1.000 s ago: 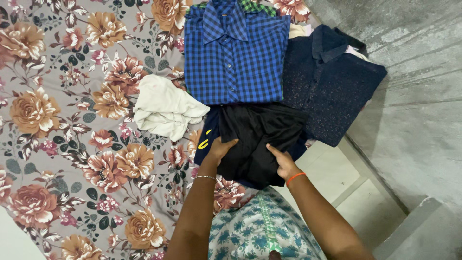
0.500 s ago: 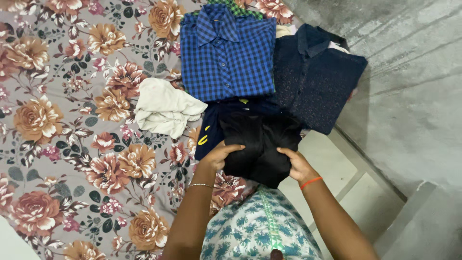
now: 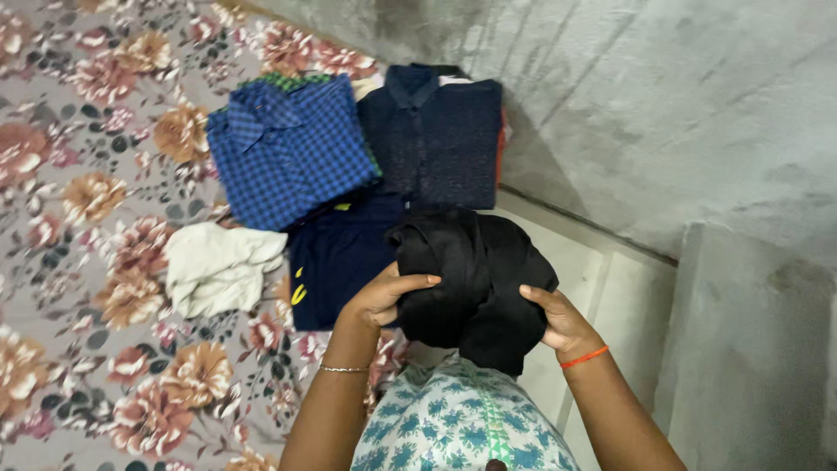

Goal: The person folds several shirts and shorts on a bed and places them on a shelf. They handle a green shirt, a striped shirt, black shorts, navy shorts, a navy t-shirt, and a blue checkered shirt, folding each item and stacking them neatly.

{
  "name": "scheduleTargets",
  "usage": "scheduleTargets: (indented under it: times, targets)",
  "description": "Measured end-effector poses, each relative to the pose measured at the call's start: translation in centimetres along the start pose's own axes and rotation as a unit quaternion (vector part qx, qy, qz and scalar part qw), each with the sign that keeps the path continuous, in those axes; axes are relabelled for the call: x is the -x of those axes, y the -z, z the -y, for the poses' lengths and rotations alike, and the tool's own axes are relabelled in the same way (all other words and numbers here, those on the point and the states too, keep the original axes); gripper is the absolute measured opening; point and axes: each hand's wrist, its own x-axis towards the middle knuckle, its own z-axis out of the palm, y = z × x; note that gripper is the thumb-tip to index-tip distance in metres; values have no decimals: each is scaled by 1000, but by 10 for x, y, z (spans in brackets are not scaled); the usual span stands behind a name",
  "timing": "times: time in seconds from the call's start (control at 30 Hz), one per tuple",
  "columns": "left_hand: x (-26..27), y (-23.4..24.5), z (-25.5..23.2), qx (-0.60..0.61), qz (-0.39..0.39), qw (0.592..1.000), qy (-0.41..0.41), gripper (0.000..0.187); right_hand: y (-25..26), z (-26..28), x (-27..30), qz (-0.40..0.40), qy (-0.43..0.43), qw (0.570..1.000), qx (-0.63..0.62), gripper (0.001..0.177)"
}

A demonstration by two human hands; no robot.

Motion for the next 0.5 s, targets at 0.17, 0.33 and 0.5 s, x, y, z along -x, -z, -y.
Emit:
scheduleTargets:
  times: [0.17, 0.33, 0.5]
  targets:
    - [-63, -104, 11, -26, 61, 997, 33, 60, 56, 60, 76, -3, 107, 994, -13, 60]
    - [-134, -232, 43, -72, 189, 979, 32, 59, 109, 126, 188, -36, 260, 965, -23, 61]
    - [-203, -358, 88, -77, 304, 945, 96, 54, 168, 160, 293, -121, 381, 915, -52, 56]
